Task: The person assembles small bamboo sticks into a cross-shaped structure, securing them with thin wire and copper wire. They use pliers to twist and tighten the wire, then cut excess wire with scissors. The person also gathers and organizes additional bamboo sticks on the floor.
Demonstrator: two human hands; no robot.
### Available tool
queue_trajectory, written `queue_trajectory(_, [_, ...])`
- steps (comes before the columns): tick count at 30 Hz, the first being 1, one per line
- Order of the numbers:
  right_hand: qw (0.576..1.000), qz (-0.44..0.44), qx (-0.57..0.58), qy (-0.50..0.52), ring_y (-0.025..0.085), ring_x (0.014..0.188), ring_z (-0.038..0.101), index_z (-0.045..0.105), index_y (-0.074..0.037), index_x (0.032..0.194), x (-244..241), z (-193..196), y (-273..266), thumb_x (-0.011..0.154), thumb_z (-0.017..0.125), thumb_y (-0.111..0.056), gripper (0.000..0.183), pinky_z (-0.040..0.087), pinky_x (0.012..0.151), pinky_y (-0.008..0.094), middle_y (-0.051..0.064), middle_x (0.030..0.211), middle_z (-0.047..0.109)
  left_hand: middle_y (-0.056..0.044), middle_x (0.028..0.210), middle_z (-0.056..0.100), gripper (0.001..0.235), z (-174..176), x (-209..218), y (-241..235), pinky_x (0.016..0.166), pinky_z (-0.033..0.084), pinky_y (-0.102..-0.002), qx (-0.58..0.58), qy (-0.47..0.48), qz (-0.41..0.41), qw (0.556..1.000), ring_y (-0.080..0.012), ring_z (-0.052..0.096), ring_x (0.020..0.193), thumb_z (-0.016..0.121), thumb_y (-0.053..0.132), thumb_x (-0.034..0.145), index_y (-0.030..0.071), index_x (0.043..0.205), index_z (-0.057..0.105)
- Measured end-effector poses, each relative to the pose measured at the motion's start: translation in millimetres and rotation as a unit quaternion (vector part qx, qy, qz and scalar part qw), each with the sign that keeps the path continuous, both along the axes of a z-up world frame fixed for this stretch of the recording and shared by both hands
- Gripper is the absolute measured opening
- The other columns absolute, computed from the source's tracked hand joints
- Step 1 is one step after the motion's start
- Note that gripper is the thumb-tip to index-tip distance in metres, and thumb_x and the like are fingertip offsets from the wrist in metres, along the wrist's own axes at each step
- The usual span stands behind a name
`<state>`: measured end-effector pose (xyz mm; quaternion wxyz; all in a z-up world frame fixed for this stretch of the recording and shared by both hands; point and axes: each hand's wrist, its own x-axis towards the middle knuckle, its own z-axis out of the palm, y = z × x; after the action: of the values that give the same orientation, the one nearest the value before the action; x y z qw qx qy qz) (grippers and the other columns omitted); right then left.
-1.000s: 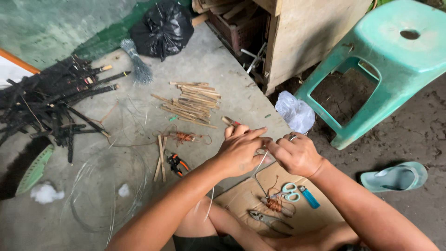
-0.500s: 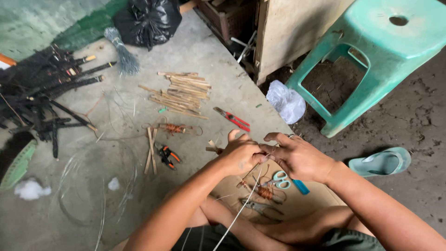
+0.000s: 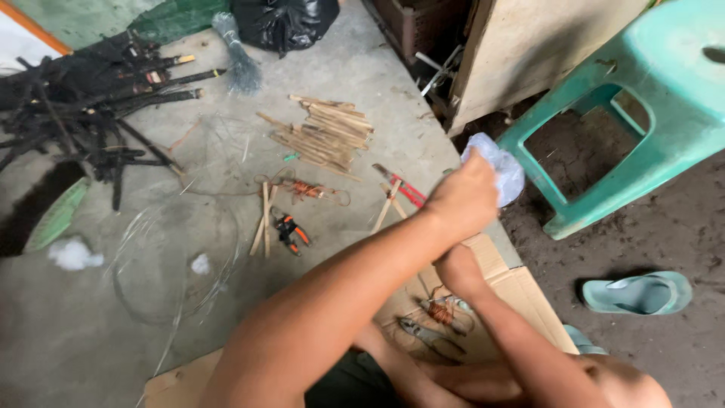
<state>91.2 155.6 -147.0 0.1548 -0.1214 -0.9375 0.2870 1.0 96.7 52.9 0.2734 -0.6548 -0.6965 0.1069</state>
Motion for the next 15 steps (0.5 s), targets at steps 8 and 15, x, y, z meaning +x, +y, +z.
queue_trajectory(8, [0.967, -0.053, -0.238, 0.079, 0.028, 0.073, 0.06, 0.068, 0.002, 0.11, 14, -14, 13, 0.1, 0.059, -0.021, 0.026, 0.049, 0.066, 0.041, 0.017, 0.083, 0.067, -0.005, 0.079, 0.073, 0.011, -32, 103, -33, 0.069, 0.048, -0.048, 0.082, -0.353, -0.092, 0.927, -0.0264, 0.07, 0.074, 0.069, 0.027, 0.073, 0.019, 0.075, 0.075])
queue_trajectory(15, [0.882, -0.168, -0.438, -0.051, 0.014, 0.063, 0.053, 0.071, 0.004, 0.107, 45, 70, 3, 0.101, 0.058, -0.021, 0.029, 0.044, 0.057, 0.032, 0.007, 0.075, 0.064, -0.004, 0.086, 0.059, 0.045, -130, 60, -89, 0.067, 0.05, -0.034, 0.253, -0.83, 0.25, 0.429, -0.0168, 0.057, 0.078, 0.062, 0.048, 0.104, 0.002, 0.102, 0.06])
